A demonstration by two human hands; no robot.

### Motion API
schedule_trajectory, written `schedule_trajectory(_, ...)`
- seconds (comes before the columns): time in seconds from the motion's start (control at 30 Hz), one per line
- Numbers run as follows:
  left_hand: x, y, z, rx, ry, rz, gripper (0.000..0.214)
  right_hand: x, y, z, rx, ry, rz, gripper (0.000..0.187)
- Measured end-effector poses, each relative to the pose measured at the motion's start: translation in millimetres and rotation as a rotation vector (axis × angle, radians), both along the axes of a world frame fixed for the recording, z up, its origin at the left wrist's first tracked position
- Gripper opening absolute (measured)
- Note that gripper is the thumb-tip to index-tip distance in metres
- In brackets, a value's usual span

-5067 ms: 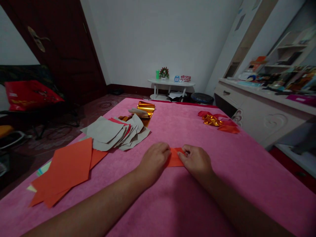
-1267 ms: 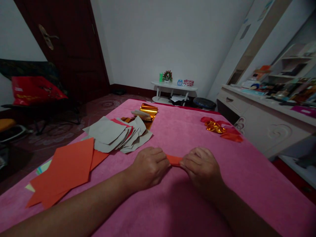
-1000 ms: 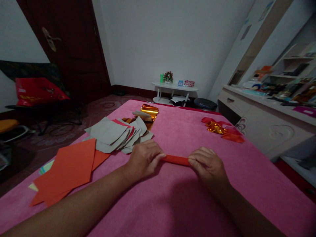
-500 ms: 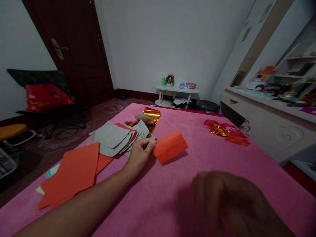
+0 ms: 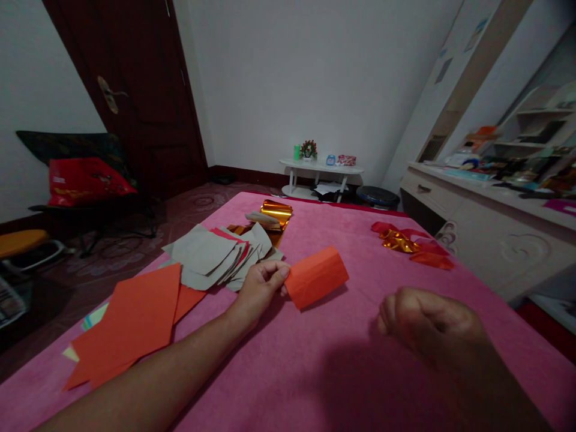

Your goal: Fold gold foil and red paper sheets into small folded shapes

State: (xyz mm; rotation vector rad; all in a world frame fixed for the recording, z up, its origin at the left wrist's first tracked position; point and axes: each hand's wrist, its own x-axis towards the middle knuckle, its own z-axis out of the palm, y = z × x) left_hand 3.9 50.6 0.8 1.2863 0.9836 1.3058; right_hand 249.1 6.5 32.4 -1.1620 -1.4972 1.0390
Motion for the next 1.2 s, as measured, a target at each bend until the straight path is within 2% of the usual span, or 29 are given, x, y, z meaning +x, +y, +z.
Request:
schedule_trajectory(0.07,1,-2,0.9,0.03,0.045,-0.002,0.024,-1,9,4.8,-0.11,0.071,0.008,0.042)
schedule_trajectory(0.13,1,-4,1.6,0.129,0.166,0.033,0.016,-3,20,3.9,-0.268,0.193,0.045,0.042)
schedule_trajectory(0.2,-1,-6,1.4,0.351,0.325,0.087,0.01,-5,26,-0.8,-0.43,0.296,0.075,0.045)
schedule_trajectory(0.3,-3,-10,-0.5,0.779,0.513,0.101,0.01,-7,27,-7.3,-0.625,0.362,0.161,0.06)
schedule_trajectory(0.4,-5,-13,-2.4,1.029,0.629,0.07,0.017,-9,23,-9.8,-0.643,0.373,0.209,0.061)
schedule_trajectory(0.5,-4,-15,-2.5,1.097,0.703,0.058,0.019,-9,22,-12.5,-0.562,0.345,0.142,0.042)
schedule_trajectory(0.6,-3,-17,-0.6,1.028,0.714,0.088,0.02,-7,25,-17.8,-0.441,0.279,0.066,0.03)
schedule_trajectory(0.77,1,-18,6.6,0.691,0.538,0.141,0.022,-6,28,-25.1,-0.302,0.246,0.006,0.031)
schedule_trajectory(0.87,4,-17,5.6,0.489,0.425,0.05,0.022,-9,26,-24.5,-0.269,0.207,-0.006,0.031)
schedule_trajectory(1.0,8,-12,-5.7,0.233,0.227,-0.046,0.036,-15,21,-20.2,-0.25,0.156,0.043,0.029)
schedule_trajectory(1.1,10,-10,-11.7,0.131,0.101,-0.075,0.04,-18,19,-20.0,-0.223,0.152,0.053,0.028)
schedule_trajectory(1.2,11,-8,-11.9,0.11,0.044,-0.045,0.043,-19,20,-24.2,-0.136,0.167,-0.044,0.045)
